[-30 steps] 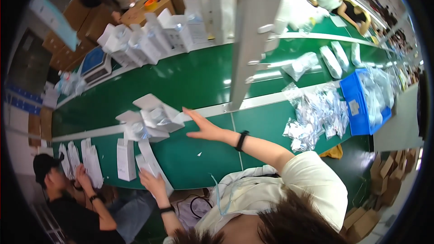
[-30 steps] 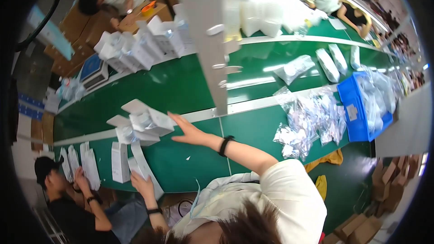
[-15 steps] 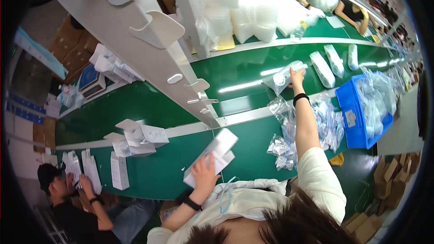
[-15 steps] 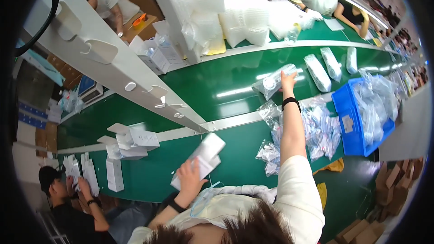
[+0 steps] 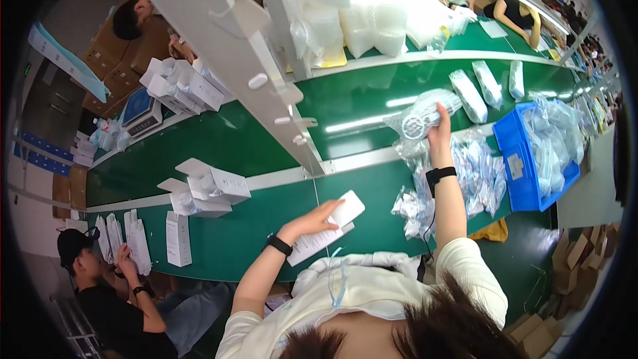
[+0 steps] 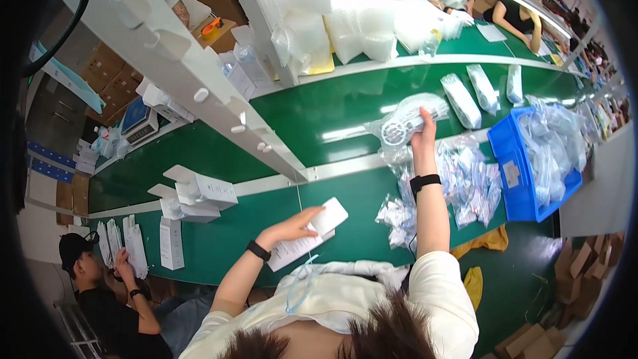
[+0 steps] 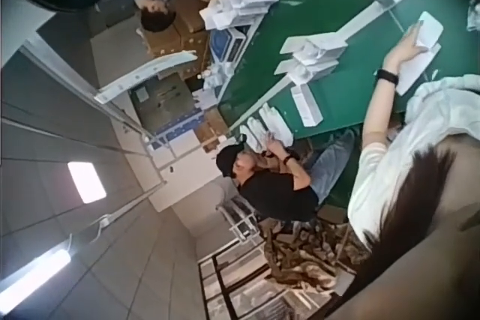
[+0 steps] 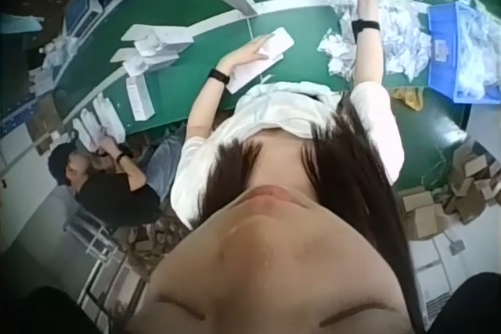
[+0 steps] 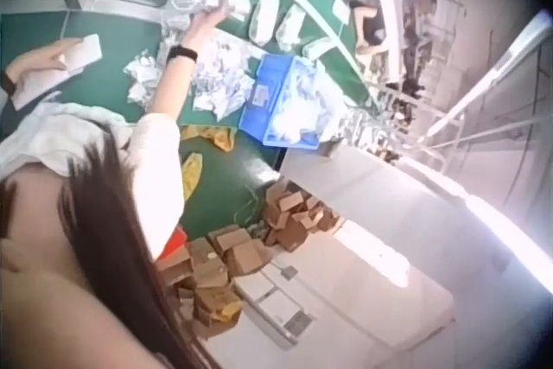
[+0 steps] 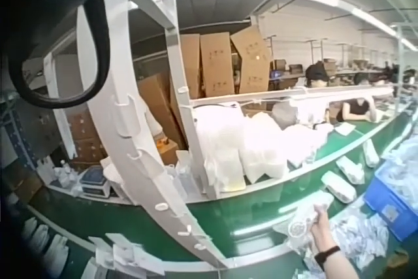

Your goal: Packaging various plastic and electronic components into bags and cardboard boxes on a production line.

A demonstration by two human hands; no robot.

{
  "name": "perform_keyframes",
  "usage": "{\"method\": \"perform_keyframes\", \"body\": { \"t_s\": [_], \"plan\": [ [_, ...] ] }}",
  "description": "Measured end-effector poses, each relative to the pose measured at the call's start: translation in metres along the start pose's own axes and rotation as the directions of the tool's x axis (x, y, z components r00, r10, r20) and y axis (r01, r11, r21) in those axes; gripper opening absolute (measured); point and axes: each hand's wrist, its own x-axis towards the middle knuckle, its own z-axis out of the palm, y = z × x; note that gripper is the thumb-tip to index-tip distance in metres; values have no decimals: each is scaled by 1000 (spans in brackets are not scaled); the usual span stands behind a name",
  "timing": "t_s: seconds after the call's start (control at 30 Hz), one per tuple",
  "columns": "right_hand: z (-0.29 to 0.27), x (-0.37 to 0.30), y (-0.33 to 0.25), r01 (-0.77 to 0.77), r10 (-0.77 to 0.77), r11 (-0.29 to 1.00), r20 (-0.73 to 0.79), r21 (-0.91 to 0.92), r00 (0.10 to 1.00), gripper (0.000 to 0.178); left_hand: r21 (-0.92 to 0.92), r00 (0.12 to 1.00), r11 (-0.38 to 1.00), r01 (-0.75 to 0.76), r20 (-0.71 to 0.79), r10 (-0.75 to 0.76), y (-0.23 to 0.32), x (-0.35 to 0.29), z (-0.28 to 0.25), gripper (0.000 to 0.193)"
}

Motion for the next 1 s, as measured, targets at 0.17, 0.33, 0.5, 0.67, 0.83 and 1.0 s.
{"method": "perform_keyframes", "body": {
  "t_s": [0.17, 0.33, 0.5, 0.67, 0.83, 1.0],
  "plan": [
    [25, -102, -40, -22, 16, 993, 54, 118, 998, 33, -112, 944, 979, -171, -302, 130, 59, -16, -23, 75],
    [56, -177, -42, -335, 324, 912, 84, 237, 942, 32, -167, 965, 983, -71, -262, 25, 78, -3, -18, 73],
    [48, -208, -19, -287, 280, 906, 69, 311, 957, 34, -414, 968, 910, 0, -227, -104, 45, 39, 21, 73],
    [-8, -216, -23, -130, 135, 990, -115, 54, 984, 39, -106, 934, 990, 93, -335, -123, 33, 101, 21, 79],
    [-14, -231, -66, -104, 162, 955, -197, 277, 967, 38, -39, 953, 996, 81, -289, -89, 22, 117, 22, 84],
    [-22, -234, -74, -66, 106, 952, -121, 300, 987, 32, -202, 947, 978, -44, -320, -24, 83, 88, 23, 84]
  ]
}}
